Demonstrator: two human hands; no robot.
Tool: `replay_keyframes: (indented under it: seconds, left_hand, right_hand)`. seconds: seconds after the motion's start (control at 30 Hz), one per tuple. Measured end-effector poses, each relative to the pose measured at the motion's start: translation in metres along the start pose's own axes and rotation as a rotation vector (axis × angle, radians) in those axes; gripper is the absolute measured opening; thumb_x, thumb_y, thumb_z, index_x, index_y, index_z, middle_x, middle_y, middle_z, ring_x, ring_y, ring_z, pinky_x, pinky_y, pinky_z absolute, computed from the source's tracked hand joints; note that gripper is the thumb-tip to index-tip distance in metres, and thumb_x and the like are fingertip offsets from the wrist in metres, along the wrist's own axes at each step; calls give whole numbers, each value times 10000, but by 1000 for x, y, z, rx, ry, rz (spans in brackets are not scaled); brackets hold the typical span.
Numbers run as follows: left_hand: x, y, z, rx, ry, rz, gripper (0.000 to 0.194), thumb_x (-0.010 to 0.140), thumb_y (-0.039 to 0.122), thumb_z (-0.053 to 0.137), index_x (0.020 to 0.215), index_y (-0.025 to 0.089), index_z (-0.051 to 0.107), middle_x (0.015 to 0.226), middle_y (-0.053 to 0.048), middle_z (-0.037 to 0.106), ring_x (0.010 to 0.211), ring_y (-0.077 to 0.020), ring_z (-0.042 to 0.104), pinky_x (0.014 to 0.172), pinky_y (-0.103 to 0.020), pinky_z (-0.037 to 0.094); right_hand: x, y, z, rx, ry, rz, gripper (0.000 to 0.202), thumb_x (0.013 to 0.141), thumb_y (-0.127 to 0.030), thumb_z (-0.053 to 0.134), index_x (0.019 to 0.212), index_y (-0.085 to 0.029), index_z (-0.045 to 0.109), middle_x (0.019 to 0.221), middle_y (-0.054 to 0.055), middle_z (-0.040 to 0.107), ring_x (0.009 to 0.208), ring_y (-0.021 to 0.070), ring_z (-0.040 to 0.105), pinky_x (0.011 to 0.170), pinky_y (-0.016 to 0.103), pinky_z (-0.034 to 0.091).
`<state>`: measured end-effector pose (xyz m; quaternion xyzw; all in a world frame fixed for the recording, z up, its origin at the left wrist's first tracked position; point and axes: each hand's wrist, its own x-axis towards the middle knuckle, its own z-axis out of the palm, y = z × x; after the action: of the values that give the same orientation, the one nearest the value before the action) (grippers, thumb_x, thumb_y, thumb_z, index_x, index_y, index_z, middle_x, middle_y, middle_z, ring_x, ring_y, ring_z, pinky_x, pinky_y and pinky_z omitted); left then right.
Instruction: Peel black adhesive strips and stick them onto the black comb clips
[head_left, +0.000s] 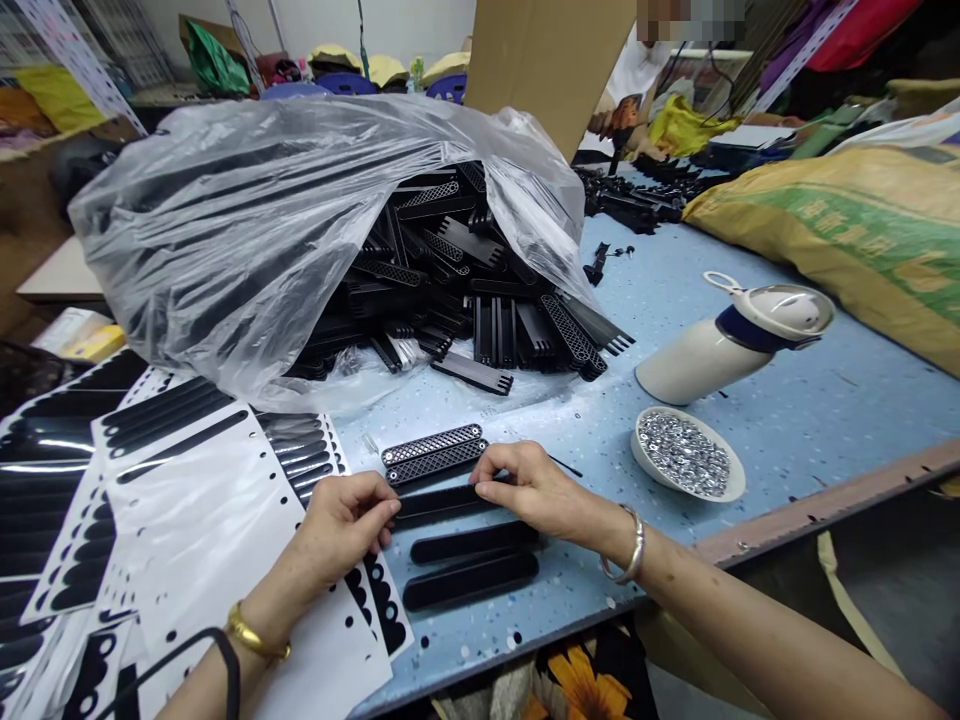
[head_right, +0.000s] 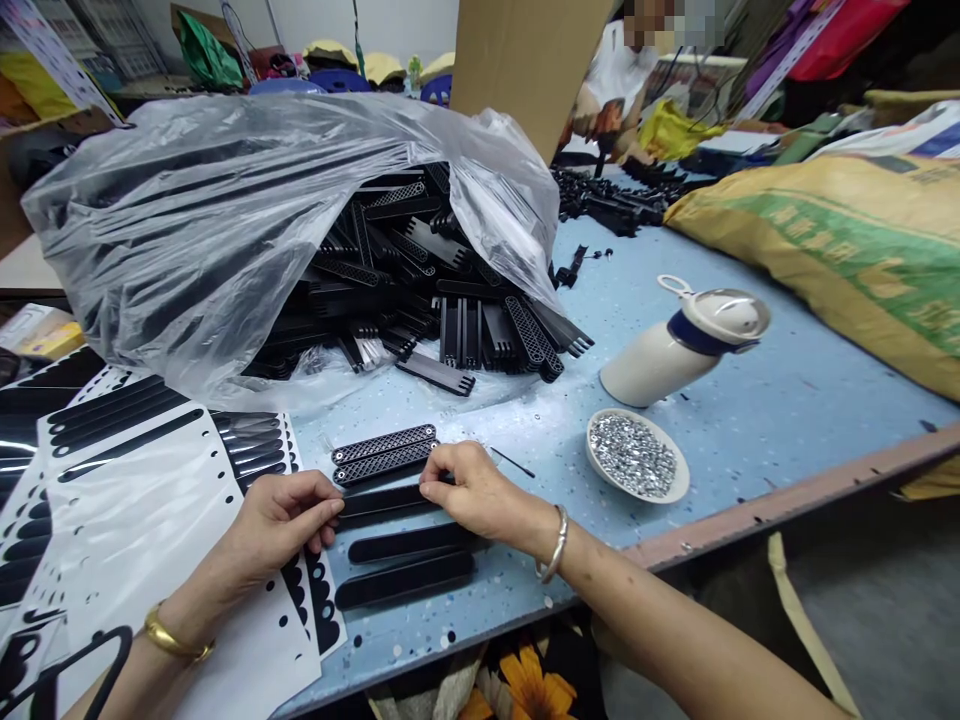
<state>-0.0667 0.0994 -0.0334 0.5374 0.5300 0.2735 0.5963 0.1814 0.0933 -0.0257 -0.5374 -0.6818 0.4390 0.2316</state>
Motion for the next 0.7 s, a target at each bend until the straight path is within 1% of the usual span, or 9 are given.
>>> replay_keyframes:
  seconds: [0.1, 0.27, 0.37, 0.53, 0.7]
  left_hand:
    - [0, -2, 0, 0, 1, 9, 202, 634, 337, 713, 583, 161, 627, 448, 17, 575, 404, -130, 603, 373, -183, 459]
    - [0, -3, -1, 9, -5, 15, 211, 637, 350, 713, 591, 161, 631, 448, 15, 578, 410, -133, 607, 378, -187, 465]
    - [0, -1, -1, 13, 0, 14, 208, 631, 349, 707, 593, 159, 633, 452, 12, 585, 406, -132, 605, 377, -189, 466]
    - [0, -1, -1, 26, -3, 19, 194, 638, 342, 699, 591, 163, 644, 454, 7, 595, 415, -136, 612, 389, -195, 476]
    - [-1, -1, -1, 19, 6, 3, 202, 629, 353, 691, 586, 162, 642, 447, 7, 587, 412, -132, 603, 388, -195, 471]
  right_hand:
    - [0, 3, 1, 99, 16, 35, 86, 747, -163, 625, 673, -173, 668, 789, 36, 740, 719, 174, 653, 623, 269, 466]
    - [1, 10, 7, 210, 126, 81, 82, 686, -176, 691, 605, -172, 682, 745, 51, 753, 704, 191, 682, 637, 281, 507]
    - [0, 14, 10, 245, 173, 96, 66, 665, -188, 726, 603, -178, 706, 727, 50, 757, 695, 194, 690, 648, 289, 522]
    - [-5, 20, 15, 263, 249, 84, 36, 673, -205, 762, 648, -193, 740, 713, 41, 758, 666, 192, 696, 621, 287, 544]
    - [-11, 23, 21, 225, 312, 27, 43, 718, -246, 762, 711, -203, 759, 726, 36, 763, 659, 193, 699, 606, 286, 550]
